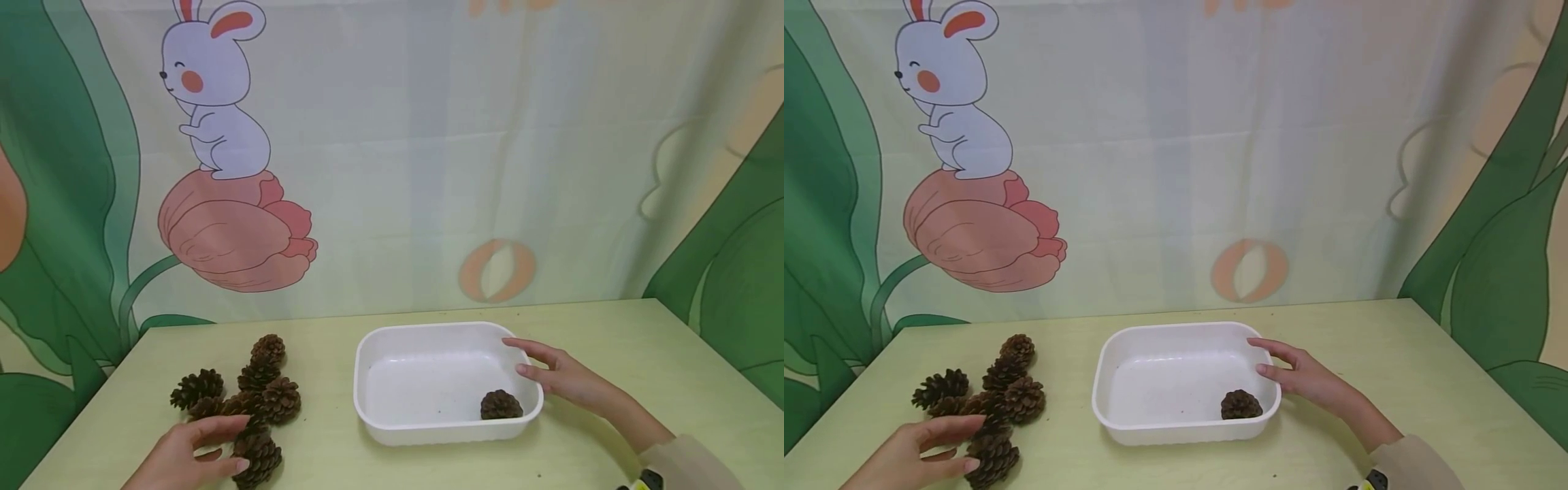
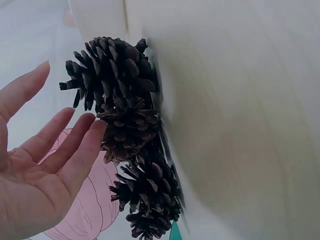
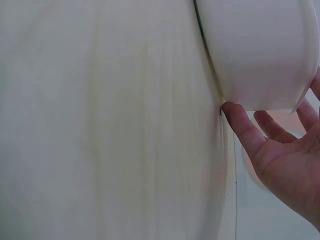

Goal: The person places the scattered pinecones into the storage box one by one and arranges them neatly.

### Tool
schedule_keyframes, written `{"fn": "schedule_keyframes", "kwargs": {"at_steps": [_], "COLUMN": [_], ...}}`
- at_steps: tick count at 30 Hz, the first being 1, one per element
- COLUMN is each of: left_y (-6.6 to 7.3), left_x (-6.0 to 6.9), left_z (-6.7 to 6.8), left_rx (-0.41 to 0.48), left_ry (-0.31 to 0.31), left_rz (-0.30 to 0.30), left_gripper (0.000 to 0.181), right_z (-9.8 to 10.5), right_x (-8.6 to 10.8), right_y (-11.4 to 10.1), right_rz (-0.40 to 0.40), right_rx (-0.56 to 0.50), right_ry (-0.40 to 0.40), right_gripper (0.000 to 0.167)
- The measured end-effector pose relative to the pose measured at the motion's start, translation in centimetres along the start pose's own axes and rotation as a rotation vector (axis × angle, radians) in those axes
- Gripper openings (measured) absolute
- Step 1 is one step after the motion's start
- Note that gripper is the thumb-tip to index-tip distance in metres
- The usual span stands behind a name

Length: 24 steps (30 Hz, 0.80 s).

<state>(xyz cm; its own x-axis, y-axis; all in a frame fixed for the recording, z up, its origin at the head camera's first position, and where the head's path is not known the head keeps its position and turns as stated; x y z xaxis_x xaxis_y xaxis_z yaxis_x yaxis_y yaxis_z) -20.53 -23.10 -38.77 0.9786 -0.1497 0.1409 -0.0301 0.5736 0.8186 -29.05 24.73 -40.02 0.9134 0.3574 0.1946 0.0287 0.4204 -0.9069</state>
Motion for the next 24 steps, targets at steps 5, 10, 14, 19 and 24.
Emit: {"fn": "schedule_keyframes", "kwargs": {"at_steps": [5, 10, 14, 19, 24], "left_y": [-0.31, -0.23, -0.29, -0.31, -0.25], "left_x": [-0.3, -0.49, -0.56, -0.71, -0.75], "left_z": [-0.3, -0.56, -0.63, -0.85, -0.93], "left_rx": [-0.007, -0.043, -0.056, -0.048, -0.03], "left_ry": [-0.046, -0.076, -0.08, -0.143, -0.189], "left_rz": [0.019, 0.004, 0.026, 0.004, -0.038], "left_gripper": [0.064, 0.061, 0.06, 0.059, 0.059], "right_z": [0.02, -0.04, -0.07, -0.11, -0.09], "right_x": [0.02, 0.03, 0.01, -0.01, -0.01], "right_y": [0.02, 0.04, 0.04, 0.04, 0.08], "right_rz": [0.005, 0.01, 0.007, 0.007, 0.008], "right_rx": [0.001, -0.014, -0.013, -0.013, -0.008], "right_ry": [0.003, -0.005, -0.005, -0.006, -0.002], "right_gripper": [0.054, 0.054, 0.055, 0.054, 0.054]}}
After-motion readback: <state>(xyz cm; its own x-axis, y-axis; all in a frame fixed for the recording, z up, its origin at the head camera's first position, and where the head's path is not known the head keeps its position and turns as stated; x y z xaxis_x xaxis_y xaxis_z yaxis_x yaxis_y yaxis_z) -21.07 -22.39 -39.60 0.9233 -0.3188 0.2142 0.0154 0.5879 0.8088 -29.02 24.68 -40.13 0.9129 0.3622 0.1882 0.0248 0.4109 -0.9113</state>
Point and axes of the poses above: each hand's wrist, its own x-axis away from the middle knuckle, its own z-axis out of the back of the hand, y = z × x, the point moved 7 cm from there along -x, towards the middle knuckle, and after that the axes turned 10 degrees about -z, right-handed, at the moved point
